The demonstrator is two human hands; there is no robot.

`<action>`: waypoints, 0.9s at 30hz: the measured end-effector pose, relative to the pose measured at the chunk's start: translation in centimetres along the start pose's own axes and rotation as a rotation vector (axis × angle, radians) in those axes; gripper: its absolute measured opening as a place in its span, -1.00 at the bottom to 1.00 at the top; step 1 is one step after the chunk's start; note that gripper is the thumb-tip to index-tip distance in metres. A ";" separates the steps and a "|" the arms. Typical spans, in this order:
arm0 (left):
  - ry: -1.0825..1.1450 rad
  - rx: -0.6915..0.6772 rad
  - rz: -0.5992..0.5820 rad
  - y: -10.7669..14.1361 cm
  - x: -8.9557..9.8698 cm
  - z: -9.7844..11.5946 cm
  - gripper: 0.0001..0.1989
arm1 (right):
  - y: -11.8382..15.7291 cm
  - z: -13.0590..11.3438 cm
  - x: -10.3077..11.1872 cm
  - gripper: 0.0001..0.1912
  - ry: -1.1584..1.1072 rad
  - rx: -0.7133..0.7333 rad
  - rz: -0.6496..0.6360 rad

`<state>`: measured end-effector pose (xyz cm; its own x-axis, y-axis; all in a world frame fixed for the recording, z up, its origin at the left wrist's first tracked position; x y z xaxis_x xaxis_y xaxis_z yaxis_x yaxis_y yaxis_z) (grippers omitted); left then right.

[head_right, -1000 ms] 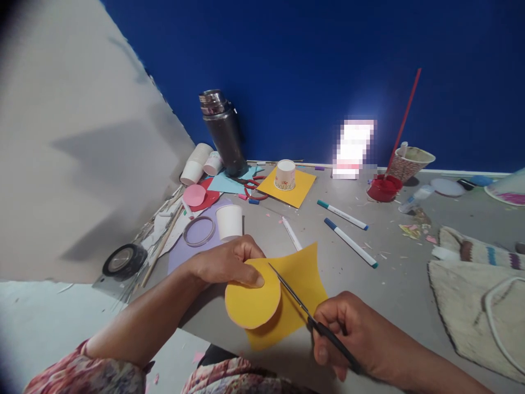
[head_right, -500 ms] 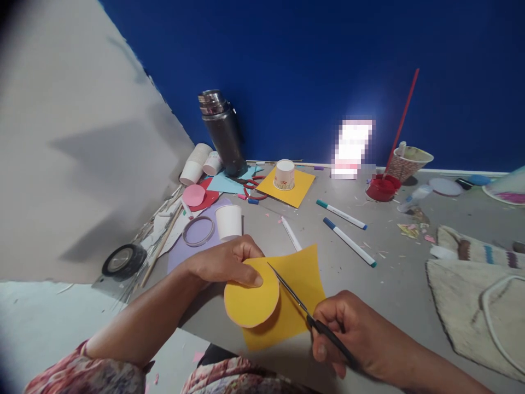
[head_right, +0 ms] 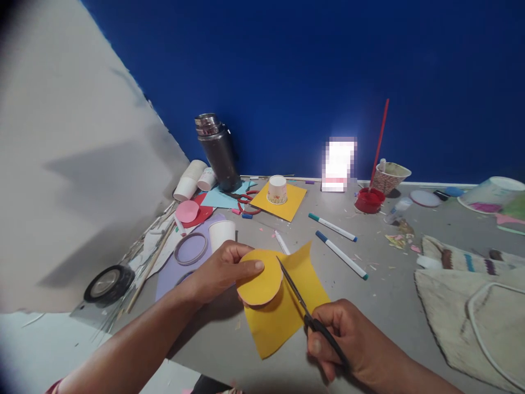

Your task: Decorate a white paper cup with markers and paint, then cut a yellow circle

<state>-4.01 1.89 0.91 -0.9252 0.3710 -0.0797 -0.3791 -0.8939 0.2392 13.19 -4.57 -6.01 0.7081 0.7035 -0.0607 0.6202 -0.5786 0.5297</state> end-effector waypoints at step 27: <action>-0.064 0.130 -0.043 0.6 -0.3 -0.6 -0.58 | 0.3 -0.3 -0.6 -0.17 0.003 -0.028 -0.054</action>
<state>-3.96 1.06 0.51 -0.9035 0.4273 -0.0321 -0.4092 -0.8382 0.3604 12.85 -5.02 -5.54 0.6726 0.7349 -0.0874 0.6480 -0.5278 0.5491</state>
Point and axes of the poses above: each hand's wrist, its own y-axis away from the middle knuckle, its own x-axis out of the back of the hand, z = x × y, the point moved 10 cm from there along -y, towards the middle knuckle, and after that the axes turned 7 degrees about -x, right-handed, at the moved point
